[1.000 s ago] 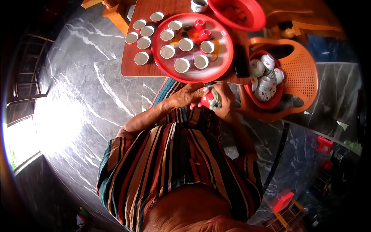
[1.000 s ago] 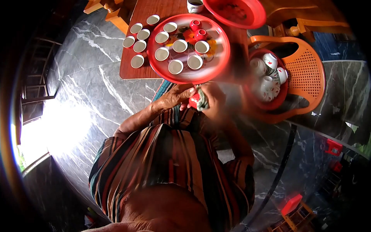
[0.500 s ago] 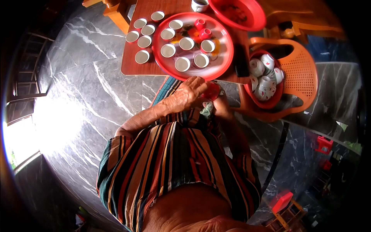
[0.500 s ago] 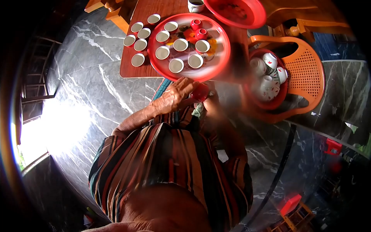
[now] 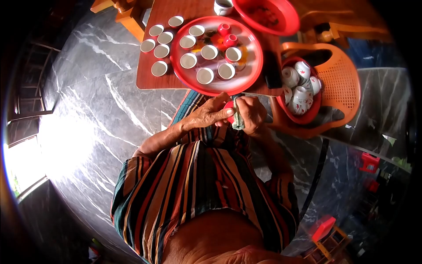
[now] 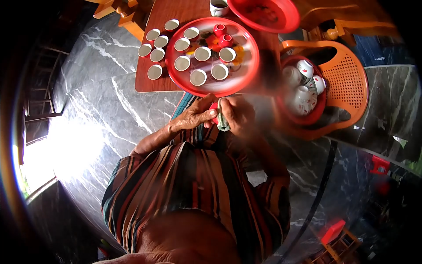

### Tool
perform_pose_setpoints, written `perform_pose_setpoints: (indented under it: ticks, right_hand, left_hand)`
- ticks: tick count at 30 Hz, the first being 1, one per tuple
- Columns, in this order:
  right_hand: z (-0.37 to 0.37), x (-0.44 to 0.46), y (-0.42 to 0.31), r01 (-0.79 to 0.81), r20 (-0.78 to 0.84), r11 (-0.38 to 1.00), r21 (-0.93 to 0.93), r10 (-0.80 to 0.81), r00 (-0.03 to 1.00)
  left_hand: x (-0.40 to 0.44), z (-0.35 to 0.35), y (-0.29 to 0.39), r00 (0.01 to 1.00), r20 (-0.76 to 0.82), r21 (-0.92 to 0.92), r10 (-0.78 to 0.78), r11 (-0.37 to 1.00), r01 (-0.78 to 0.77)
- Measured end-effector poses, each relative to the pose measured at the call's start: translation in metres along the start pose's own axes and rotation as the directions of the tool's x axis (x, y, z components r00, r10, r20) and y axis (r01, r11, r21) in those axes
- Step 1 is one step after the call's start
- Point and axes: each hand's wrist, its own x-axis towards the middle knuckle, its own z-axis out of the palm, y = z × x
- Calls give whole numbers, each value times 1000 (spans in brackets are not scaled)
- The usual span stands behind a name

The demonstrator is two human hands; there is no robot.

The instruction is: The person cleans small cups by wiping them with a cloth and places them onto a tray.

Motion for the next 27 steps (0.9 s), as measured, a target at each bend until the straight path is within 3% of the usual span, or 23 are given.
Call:
perform_pose_setpoints:
  ticks: [2,3,4,6,7,8,9,10,11,12,14,15,16,17,20,21,22,24,26,27]
  right_hand:
    - [1,10,-7,-83,9,996,37,83,996]
    - [2,13,-10,-162,22,984,76,160,987]
    - [10,6,-6,-273,27,954,125,272,962]
    - [19,6,-10,-545,101,786,293,541,835]
    - [34,-6,-2,-618,128,752,230,606,785]
    - [38,-18,11,-569,222,717,402,527,821]
    - [40,-17,3,-688,385,218,692,695,607]
    - [40,-15,-4,-557,610,-351,752,692,387]
    - [38,-15,-2,-557,658,-404,726,645,389]
    - [36,-18,2,-554,653,-402,729,650,388]
    - [35,-33,13,-593,817,-566,573,452,358]
    - [36,-40,17,-566,828,-608,558,364,426]
    - [40,-45,18,-567,828,-606,558,364,426]
    - [44,-51,18,-619,769,-468,631,485,417]
    - [32,-35,1,-581,764,-499,643,476,437]
    - [36,-37,1,-668,516,-10,744,645,564]
    - [39,-38,1,-626,228,478,616,652,723]
    - [20,-28,-7,-635,225,563,529,629,744]
    - [9,-14,-13,-533,138,812,236,515,846]
    - [2,-11,-10,-407,163,901,148,384,909]
  left_hand:
    - [-1,-1,-8,989,-77,96,129,988,-121]
    - [6,5,-7,876,-165,260,454,876,-405]
    - [3,3,-6,876,-170,259,452,878,-403]
    - [-6,-4,2,932,-192,517,306,839,-169]
    - [-13,-2,22,948,-179,604,264,790,-106]
    - [-13,-4,20,948,-183,604,261,790,-101]
    - [-10,-7,16,910,-117,716,397,669,-200]
    - [-7,-9,13,856,-28,804,516,520,-287]
    - [-5,-11,10,816,29,834,577,437,-338]
    - [-3,-12,9,817,36,832,576,436,-344]
    - [-2,-11,7,766,56,823,641,405,-399]
    - [-2,-11,6,764,58,822,642,404,-402]
    - [-1,-10,5,793,21,770,609,496,-401]
    - [0,-8,4,821,-14,710,571,584,-394]
    - [-4,-1,0,862,-99,710,498,642,-289]
    - [-4,-1,-3,855,-88,763,511,586,-272]
    - [-5,0,-5,855,-94,764,510,588,-266]
    - [-5,2,-8,933,-173,586,315,795,-159]
    - [0,3,-11,895,-189,537,405,805,-251]
    - [2,-1,-8,967,-132,361,218,919,-157]
